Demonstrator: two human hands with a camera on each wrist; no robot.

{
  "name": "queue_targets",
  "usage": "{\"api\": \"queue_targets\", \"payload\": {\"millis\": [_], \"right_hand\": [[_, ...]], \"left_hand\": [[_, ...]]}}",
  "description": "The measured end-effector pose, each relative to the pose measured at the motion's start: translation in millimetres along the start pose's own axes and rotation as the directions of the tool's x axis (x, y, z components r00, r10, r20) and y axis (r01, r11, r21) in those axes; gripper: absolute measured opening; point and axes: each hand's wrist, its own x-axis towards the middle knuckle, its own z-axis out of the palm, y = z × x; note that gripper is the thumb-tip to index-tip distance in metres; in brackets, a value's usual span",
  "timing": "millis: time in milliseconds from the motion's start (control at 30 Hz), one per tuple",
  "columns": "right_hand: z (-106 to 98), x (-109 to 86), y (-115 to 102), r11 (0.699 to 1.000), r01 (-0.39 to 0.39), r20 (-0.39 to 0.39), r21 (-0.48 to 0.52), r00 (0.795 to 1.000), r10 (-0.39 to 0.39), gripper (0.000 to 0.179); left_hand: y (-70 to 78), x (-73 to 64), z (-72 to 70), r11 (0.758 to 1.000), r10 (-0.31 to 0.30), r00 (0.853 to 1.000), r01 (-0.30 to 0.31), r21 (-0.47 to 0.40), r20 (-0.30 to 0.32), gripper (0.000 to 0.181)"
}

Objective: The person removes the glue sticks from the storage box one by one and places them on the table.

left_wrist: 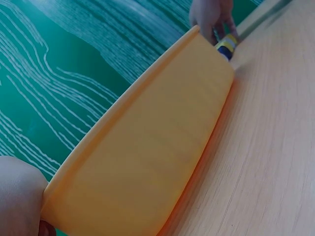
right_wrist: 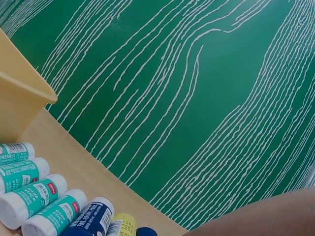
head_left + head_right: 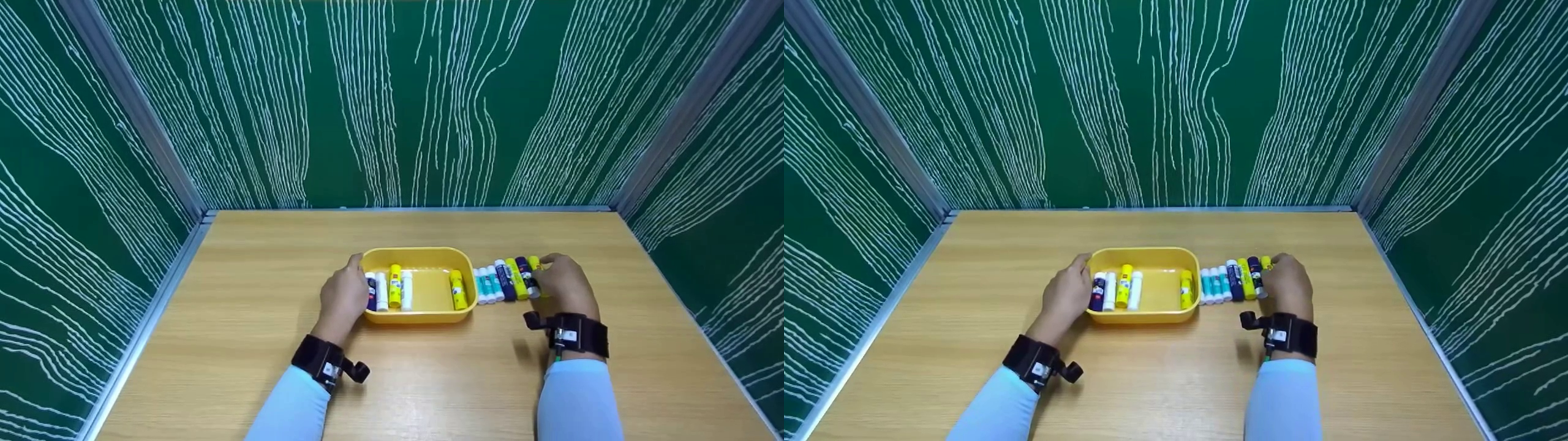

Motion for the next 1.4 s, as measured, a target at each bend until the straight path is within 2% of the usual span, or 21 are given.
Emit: {"api": "queue_targets", "payload": {"millis": [267, 433, 1000, 1400], "right_hand": [[-1.2, 1.3, 0.3, 0.996, 0.049, -0.061, -0.072, 0.997, -0.053, 0.062], [-1.7, 3.7, 2.1, 0.996, 0.046, -0.062, -0.081, 0.997, -0.052, 0.06], [-1.7, -0.5, -1.7, 0.999, 0.019, -0.012, -0.038, 1.0, -0.019, 0.062], [1.2, -2.5, -1.8, 1.0, 0.028, -0.043, -0.011, 0.999, -0.028, 0.062]], "left_hand": [[-0.8, -0.5, 0.2, 0.999, 0.033, 0.999, -0.033, 0.005, -0.014, 0.045], [-0.7, -0.5, 0.3, 1.0, 0.03, 0.999, -0.03, 0.001, -0.015, 0.045], [0.5, -1.3, -0.6, 1.0, 0.014, 1.0, -0.014, 0.007, 0.001, 0.046], [-0.8, -2.1, 0.1, 0.998, 0.053, 0.998, -0.052, 0.032, -0.046, 0.042]]}}
